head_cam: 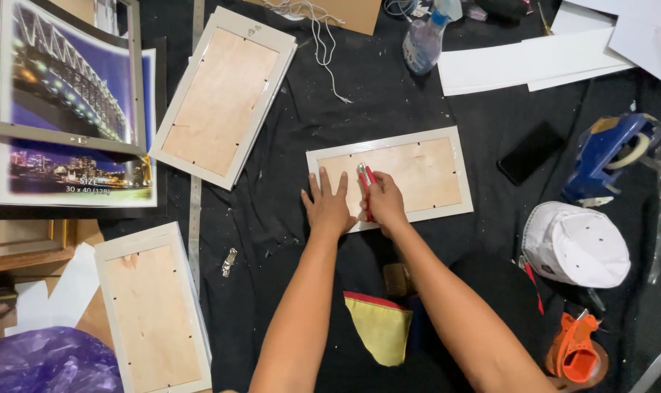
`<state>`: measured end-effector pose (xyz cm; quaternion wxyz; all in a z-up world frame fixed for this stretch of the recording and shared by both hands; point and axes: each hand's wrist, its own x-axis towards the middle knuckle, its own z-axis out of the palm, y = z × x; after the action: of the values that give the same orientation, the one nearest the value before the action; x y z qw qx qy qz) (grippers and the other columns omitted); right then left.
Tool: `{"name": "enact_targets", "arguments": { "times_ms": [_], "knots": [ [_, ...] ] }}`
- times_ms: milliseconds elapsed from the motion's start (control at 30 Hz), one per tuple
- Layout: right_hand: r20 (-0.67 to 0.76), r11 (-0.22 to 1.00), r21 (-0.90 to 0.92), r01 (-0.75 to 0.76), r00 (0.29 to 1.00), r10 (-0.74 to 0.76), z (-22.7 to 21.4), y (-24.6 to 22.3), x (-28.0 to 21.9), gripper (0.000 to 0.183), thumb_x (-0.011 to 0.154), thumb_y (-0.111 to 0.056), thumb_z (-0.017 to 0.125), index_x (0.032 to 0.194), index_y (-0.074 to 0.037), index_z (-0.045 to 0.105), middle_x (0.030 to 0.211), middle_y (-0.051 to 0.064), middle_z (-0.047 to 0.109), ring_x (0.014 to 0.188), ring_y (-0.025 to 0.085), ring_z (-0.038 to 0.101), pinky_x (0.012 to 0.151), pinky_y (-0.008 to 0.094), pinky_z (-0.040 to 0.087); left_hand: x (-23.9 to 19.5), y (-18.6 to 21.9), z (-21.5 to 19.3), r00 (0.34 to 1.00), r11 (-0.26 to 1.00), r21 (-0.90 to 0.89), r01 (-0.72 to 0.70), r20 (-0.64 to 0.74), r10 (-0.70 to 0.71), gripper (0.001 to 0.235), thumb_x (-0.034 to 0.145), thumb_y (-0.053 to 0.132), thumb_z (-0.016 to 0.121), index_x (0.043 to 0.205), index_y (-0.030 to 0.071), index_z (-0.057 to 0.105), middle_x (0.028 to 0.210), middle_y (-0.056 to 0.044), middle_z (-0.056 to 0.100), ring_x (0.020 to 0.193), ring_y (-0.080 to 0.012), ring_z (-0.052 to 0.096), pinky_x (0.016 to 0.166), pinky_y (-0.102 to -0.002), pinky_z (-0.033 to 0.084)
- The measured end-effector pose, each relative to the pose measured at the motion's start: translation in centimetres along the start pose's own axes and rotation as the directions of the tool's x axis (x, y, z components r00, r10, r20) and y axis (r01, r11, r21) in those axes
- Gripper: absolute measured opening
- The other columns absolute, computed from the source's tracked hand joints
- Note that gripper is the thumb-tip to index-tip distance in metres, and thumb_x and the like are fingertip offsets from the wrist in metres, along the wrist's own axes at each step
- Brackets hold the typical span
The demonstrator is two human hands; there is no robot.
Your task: The person measures and marks a white card, then cuts it to size using a ruler and utility knife. They place the cut card into a frame, apply tape to secure it, and attach a wooden backing board. Finally, they trim excess tape around the frame edges.
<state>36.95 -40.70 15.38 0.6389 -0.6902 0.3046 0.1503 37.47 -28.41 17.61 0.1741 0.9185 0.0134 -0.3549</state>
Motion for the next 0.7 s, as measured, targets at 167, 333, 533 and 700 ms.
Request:
{"name": "enact_targets", "arguments": {
  "times_ms": [167, 333, 533, 700],
  "knots": [
    [-0.102, 0.927, -0.372, 0.053, 0.99, -0.098, 2.9, -0.3, -0.3, 0.047, 0.095, -0.031, 0.053, 0.14, -0.017, 0.056, 0.138, 0.013, 0.065, 0.129, 0.035, 0.061, 0.108, 0.048, 0.049, -0.4, 0.2, -0.4, 1.0, 1.0, 0.018, -0.01, 0.009, 0.009, 0.082, 0.099, 0.026, 0.063, 0.167, 0.023, 0.017, 0.173, -0.022, -0.004, 0.158, -0.0437, -0.007, 0.124, -0.064, 0.006],
    [-0.109, 0.974, -0.209, 0.088, 0.988, -0.113, 3.2, 0.8, 2.0, 0.04, 0.097, -0.024, 0.053, 0.134, -0.01, 0.058, 0.105, 0.013, 0.067, 0.092, 0.028, 0.064, 0.075, 0.041, 0.053, 1.2, -0.5, 0.8, 1.0, 1.0, 0.024, -0.02, 0.013, 0.02, 0.09, 0.096, 0.027, 0.069, 0.167, 0.023, 0.015, 0.172, -0.022, -0.007, 0.157, -0.0452, -0.009, 0.125, -0.06, 0.012],
    [0.006, 0.958, 0.202, -0.202, 0.979, 0.205, 1.5, -2.0, 3.3, 0.037, 0.099, -0.014, 0.05, 0.133, -0.004, 0.057, 0.074, 0.008, 0.062, 0.052, 0.012, 0.057, 0.037, 0.024, 0.05, 0.6, -0.4, 0.3, 1.0, 1.0, -0.011, -0.019, 0.024, 0.019, 0.104, 0.088, 0.031, 0.08, 0.167, 0.022, 0.014, 0.172, -0.023, -0.01, 0.157, -0.046, -0.012, 0.126, -0.056, 0.013],
    [0.145, 0.834, 0.346, -0.43, 0.903, 0.405, 0.7, -2.7, 5.6, 0.032, 0.1, -0.014, 0.043, 0.125, -0.001, 0.057, 0.076, 0.001, 0.054, 0.051, 0.004, 0.051, 0.041, 0.015, 0.042, 0.8, -0.3, 0.5, 1.0, 1.0, -0.002, -0.007, 0.027, 0.007, 0.105, 0.088, 0.032, 0.081, 0.168, 0.023, 0.013, 0.172, -0.022, -0.011, 0.157, -0.0452, -0.013, 0.126, -0.054, 0.012]
  ]
}}
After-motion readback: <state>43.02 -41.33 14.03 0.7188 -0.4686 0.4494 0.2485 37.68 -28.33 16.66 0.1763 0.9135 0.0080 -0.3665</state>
